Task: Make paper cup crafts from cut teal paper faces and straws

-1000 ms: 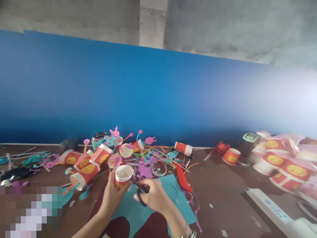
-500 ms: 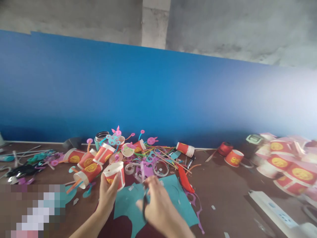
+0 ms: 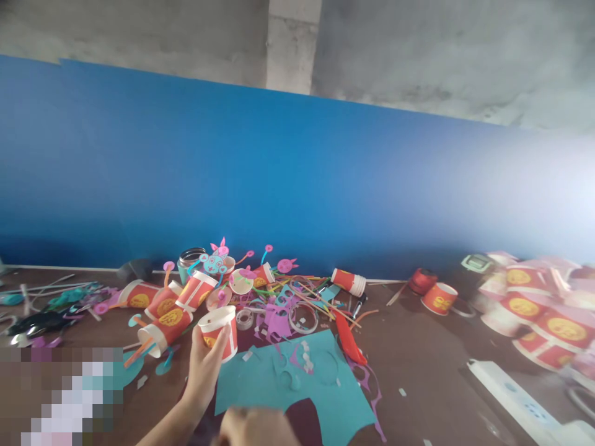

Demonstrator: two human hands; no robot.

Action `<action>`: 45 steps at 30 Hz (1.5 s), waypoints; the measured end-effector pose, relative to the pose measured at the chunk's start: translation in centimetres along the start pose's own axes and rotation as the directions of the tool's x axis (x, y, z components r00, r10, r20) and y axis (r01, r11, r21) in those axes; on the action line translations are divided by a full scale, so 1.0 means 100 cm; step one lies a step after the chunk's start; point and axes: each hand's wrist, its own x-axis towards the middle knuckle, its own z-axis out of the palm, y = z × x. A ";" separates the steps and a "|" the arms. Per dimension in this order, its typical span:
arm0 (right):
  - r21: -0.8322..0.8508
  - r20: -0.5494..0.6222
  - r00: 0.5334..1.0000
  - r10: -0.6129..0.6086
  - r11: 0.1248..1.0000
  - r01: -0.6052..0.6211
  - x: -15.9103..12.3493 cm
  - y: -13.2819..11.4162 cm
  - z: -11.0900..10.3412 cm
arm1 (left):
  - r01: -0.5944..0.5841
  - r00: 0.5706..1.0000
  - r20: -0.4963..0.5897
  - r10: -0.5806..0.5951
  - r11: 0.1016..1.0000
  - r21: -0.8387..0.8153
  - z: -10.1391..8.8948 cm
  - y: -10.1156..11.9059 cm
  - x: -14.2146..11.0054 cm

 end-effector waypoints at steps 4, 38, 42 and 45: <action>0.012 -0.217 0.930 0.295 0.954 -0.300 0.037 0.036 -0.031 | -0.021 1.000 -0.018 0.022 0.999 0.042 0.002 0.006 -0.003; -0.087 -0.147 0.950 0.276 0.953 -0.291 0.044 0.048 -0.075 | 0.338 0.912 0.337 -0.235 0.894 -0.293 0.000 -0.008 -0.012; -0.150 -0.080 0.956 0.283 0.945 -0.292 0.043 0.037 -0.075 | 0.304 0.924 0.318 -0.215 0.915 -0.266 0.001 -0.002 -0.013; -0.193 -0.046 0.950 0.310 0.930 -0.313 0.042 0.033 -0.077 | 0.288 0.930 0.302 -0.211 0.928 -0.237 0.002 0.000 -0.013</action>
